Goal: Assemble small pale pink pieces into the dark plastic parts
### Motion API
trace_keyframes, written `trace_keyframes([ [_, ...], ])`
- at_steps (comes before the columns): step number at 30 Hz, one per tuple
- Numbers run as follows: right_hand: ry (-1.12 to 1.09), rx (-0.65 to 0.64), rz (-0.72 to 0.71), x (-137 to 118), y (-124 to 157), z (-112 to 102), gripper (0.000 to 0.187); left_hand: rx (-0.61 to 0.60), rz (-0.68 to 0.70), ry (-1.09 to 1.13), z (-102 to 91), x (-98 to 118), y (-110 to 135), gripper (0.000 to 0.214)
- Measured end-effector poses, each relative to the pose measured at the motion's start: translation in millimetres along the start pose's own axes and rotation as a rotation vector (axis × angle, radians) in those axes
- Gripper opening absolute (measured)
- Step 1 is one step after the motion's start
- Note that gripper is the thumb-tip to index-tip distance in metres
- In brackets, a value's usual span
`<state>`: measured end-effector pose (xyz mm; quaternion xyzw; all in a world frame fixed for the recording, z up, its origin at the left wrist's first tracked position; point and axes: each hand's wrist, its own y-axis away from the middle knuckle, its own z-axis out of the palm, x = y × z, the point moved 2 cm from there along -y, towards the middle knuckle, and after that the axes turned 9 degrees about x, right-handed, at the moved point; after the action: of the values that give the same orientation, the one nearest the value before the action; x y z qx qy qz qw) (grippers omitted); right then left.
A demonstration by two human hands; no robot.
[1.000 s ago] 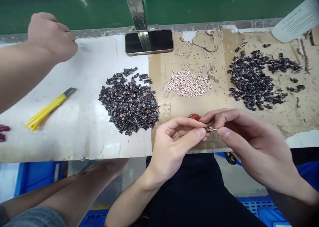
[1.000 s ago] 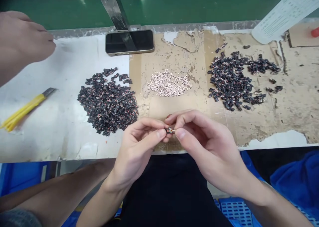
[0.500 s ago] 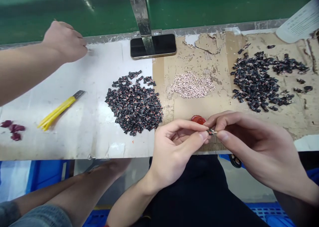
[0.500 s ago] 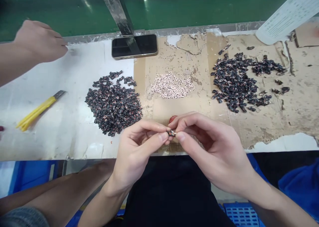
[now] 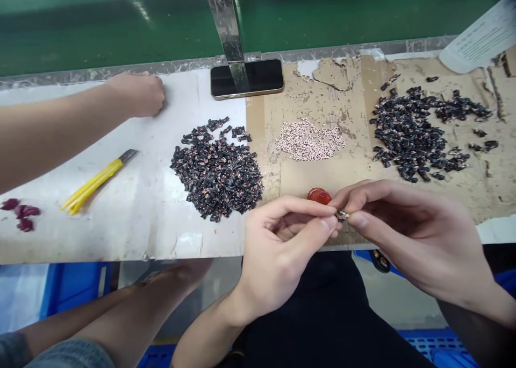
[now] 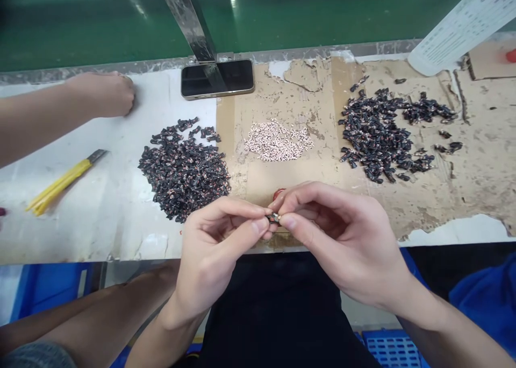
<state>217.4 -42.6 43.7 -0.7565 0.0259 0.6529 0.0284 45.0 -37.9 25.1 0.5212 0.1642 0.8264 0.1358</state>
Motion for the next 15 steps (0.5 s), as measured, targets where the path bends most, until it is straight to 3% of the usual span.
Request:
trace_keyframes([
  [6,-0.090,0.186,-0.116,10.2,2.2,9.6,0.019,-0.047,-0.138,0.216,5.2,-11.7,-3.2,0.009],
  [15,-0.070,0.310,-0.210,11.5,0.2,15.3,0.022,-0.044,-0.067,0.192,11.7,-12.7,0.0,0.015],
])
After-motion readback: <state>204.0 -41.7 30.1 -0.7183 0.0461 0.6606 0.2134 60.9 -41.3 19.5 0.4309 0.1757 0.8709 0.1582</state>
